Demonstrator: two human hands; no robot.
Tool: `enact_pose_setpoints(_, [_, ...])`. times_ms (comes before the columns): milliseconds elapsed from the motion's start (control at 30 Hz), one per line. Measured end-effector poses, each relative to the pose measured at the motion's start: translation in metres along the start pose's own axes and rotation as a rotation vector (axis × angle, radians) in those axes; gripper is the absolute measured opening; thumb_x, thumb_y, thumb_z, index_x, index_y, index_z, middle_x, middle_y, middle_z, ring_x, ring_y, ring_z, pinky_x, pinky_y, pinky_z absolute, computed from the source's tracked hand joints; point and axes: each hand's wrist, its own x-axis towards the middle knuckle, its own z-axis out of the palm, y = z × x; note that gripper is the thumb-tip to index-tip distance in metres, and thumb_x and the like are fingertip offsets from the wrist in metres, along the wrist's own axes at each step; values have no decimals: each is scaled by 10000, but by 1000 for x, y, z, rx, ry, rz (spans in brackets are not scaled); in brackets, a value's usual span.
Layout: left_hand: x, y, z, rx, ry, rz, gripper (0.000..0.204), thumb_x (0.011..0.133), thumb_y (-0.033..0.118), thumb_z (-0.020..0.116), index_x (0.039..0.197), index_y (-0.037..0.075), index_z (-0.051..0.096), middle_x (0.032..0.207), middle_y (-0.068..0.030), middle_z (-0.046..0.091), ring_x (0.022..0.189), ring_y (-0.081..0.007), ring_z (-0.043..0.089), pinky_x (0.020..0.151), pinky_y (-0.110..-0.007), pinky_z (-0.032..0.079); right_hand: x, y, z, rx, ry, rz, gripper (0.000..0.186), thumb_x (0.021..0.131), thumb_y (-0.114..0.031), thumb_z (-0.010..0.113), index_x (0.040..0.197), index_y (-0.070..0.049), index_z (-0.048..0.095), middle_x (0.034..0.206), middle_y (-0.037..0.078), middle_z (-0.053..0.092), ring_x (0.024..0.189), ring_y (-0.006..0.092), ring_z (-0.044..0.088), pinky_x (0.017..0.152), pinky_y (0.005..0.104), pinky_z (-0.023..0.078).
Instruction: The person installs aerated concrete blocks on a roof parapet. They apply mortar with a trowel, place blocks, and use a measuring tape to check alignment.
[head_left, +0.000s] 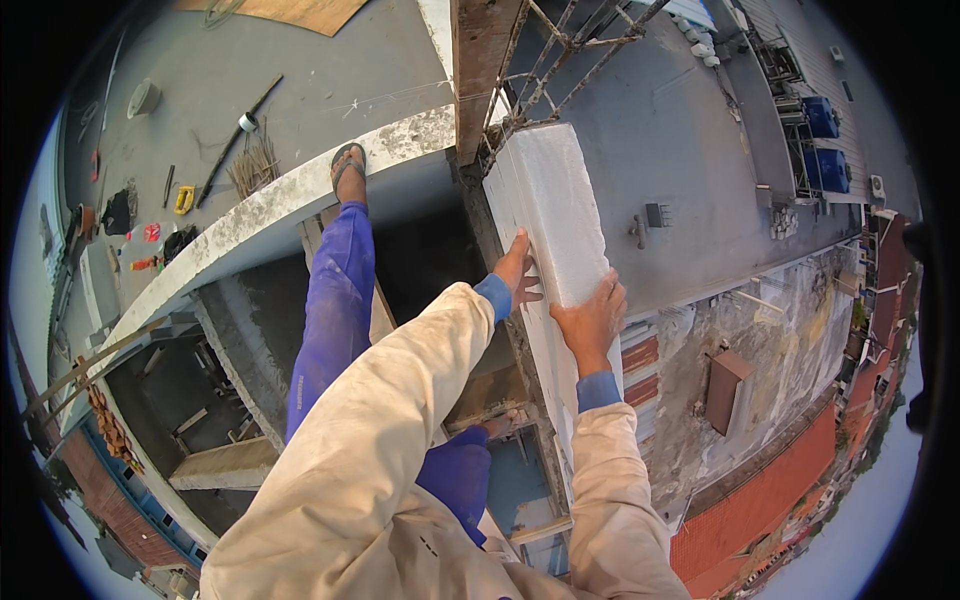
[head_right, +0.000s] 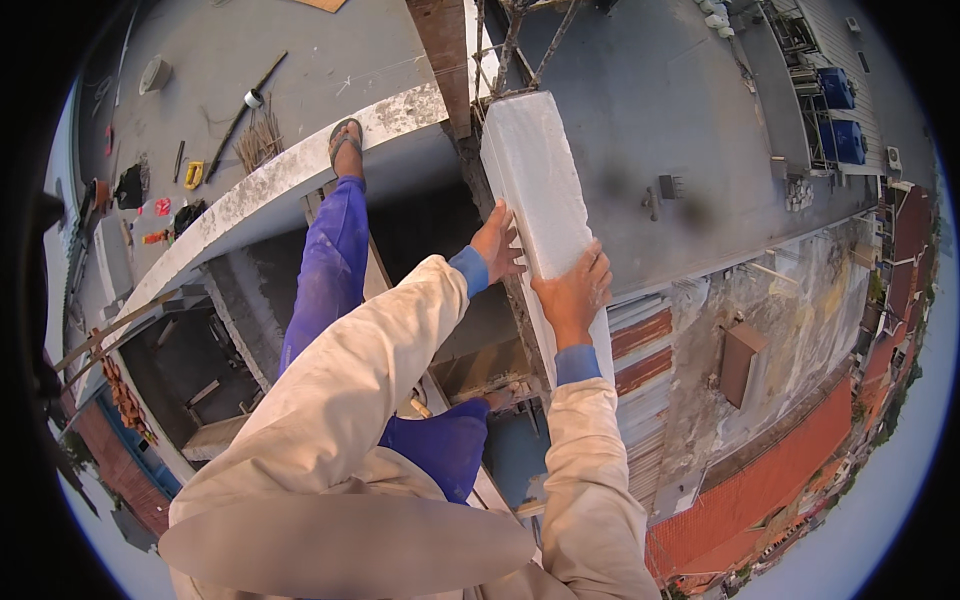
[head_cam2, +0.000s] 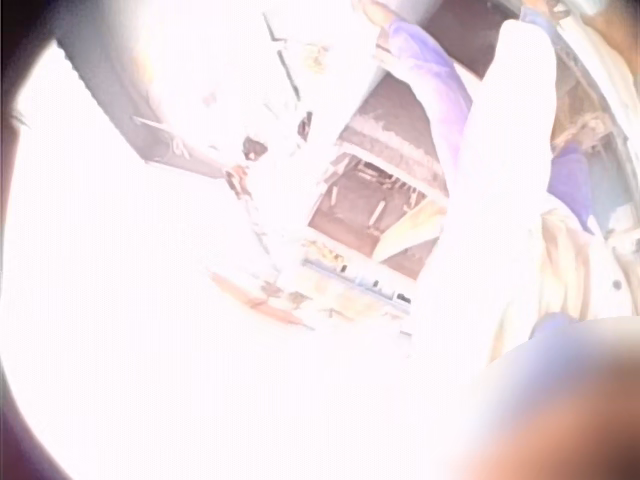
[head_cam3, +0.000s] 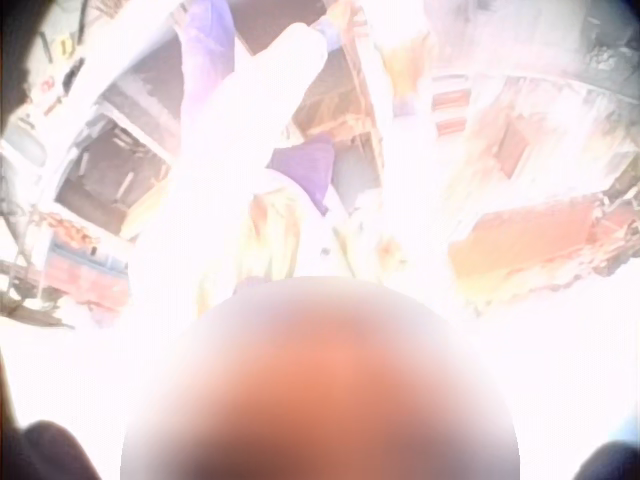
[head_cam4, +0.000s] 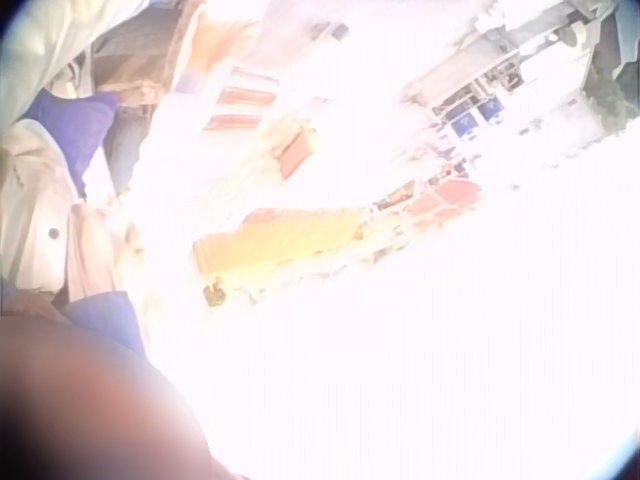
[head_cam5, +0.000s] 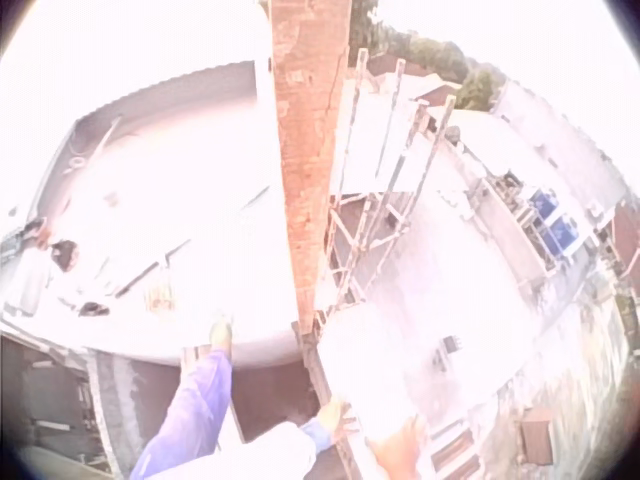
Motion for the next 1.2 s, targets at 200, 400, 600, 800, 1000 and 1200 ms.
enact_pose_setpoints(200, [-4,51,47,390,176,222,1161,852,656,705,1633,167,-1,1647,-273,124,1503,-498,198,1099,-761,285,0,-1,-3,-9,-19,-13,1174,623,-348,879,1541,23,248,1448,219,401,1331,423,408,1089,592,360])
enact_pose_setpoints(400, [4,51,59,582,361,331,1158,739,214,908,1577,46,127,1384,-274,542,1115,-407,670,781,-496,647,1,1,-6,-3,-34,-3,1163,639,-365,872,1549,-5,245,1456,206,398,1345,413,396,1088,588,351])
enact_pose_setpoints(600, [4,53,57,600,368,320,1045,795,134,860,1559,49,152,1351,-263,569,1082,-389,689,786,-528,645,1,-2,-5,-14,-68,19,1165,647,-391,867,1556,-24,238,1450,182,406,1345,402,395,1073,596,345])
enact_pose_setpoints(800, [-2,56,63,563,409,333,927,797,125,862,1489,10,256,1329,-255,563,1089,-401,683,776,-554,649,8,64,-24,365,-179,-116,1045,732,-421,858,1560,-54,336,1463,219,470,1367,390,455,1115,511,372])
enact_pose_setpoints(1000, [4,55,54,565,299,335,839,853,131,813,1486,22,273,1341,-247,562,1134,-424,659,848,-625,606,-80,193,-1,466,-56,174,678,879,-426,760,1412,-51,574,1346,243,603,1285,377,569,1068,433,451])
enact_pose_setpoints(1200, [3,76,56,651,278,347,738,872,234,809,1438,14,390,1345,-228,567,1159,-420,645,882,-611,594,-113,218,42,572,7,169,556,905,-446,727,1258,-19,667,1231,219,665,1180,392,616,1004,448,474])
